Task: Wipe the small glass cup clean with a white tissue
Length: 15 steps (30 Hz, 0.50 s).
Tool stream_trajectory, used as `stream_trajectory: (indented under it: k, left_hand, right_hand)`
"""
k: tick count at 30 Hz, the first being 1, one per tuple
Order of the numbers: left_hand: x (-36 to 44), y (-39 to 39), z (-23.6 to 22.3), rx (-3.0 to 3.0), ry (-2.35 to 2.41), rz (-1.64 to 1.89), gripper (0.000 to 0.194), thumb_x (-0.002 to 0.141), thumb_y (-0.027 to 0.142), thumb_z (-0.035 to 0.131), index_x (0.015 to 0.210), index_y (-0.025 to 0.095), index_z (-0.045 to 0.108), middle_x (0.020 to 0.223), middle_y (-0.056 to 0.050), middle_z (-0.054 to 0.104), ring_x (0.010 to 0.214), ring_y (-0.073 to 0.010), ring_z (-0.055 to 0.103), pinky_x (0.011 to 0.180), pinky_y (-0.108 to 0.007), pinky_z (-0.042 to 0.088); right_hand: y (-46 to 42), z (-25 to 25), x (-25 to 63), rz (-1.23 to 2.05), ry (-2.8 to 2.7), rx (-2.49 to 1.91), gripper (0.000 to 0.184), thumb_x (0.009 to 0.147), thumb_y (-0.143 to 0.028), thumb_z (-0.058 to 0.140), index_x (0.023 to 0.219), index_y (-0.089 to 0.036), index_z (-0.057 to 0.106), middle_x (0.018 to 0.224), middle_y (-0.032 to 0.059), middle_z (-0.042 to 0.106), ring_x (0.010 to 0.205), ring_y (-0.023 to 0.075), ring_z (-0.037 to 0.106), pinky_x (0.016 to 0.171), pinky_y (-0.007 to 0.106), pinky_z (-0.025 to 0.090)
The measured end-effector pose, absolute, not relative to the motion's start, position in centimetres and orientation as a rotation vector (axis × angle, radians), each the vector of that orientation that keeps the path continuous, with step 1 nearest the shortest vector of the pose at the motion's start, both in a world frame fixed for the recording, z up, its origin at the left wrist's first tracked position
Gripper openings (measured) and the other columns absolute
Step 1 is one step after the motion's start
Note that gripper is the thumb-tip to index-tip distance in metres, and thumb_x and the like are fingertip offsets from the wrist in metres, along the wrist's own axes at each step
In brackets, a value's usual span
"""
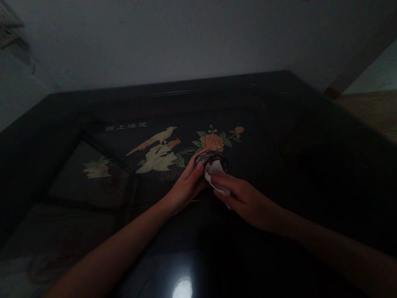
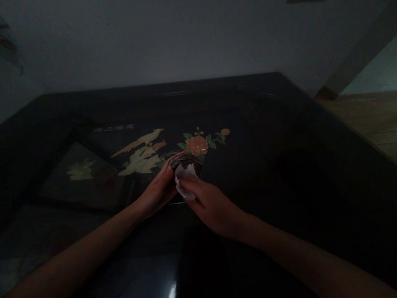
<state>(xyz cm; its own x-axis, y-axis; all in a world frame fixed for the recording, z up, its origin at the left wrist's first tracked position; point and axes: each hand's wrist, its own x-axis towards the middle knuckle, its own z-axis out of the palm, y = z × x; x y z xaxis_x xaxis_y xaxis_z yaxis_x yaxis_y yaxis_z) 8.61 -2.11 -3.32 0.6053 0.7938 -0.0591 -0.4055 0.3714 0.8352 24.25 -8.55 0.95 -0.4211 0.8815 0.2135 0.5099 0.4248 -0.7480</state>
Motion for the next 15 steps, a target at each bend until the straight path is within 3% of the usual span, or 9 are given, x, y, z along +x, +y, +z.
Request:
stream_trajectory:
  k: [7,11,15]
  left_hand:
    - [8.6,-2.1,-3.6,0.889,0.476,0.825,0.050,0.084,0.044,0.063,0.129,0.028,0.047,0.130,-0.007,0.054,0.118,-0.0241,0.050,0.092,-0.032,0.043]
    - [8.7,-2.1,-3.7,0.853,0.488,0.838,0.050,0.083,0.044,0.065,0.126,0.026,0.049,0.128,-0.007,0.053,0.113,-0.0229,0.052,0.085,-0.029,0.047]
    - [8.9,-1.9,-4.1,0.795,0.468,0.855,0.049,0.081,0.046,0.066,0.122,0.024,0.052,0.119,-0.008,0.057,0.101,-0.0208,0.056,0.077,-0.028,0.049]
  right_hand:
    - [-8.4,0.3,25.1,0.576,-2.320,-1.185,0.041,0.090,-0.008,0.043,0.130,-0.013,0.050,0.132,0.0143,0.056,0.123,0.0230,0.053,0.102,0.043,0.046]
    - [-7.7,0.2,26.2,0.287,-2.535,-1.206,0.044,0.086,-0.005,0.046,0.129,-0.009,0.053,0.132,0.0157,0.057,0.125,0.0251,0.051,0.101,0.042,0.047]
    - [-7.1,0.4,26.9,0.006,-2.643,-1.192,0.040,0.086,-0.005,0.047,0.124,-0.014,0.059,0.131,0.0125,0.059,0.124,0.0251,0.052,0.099,0.044,0.047]
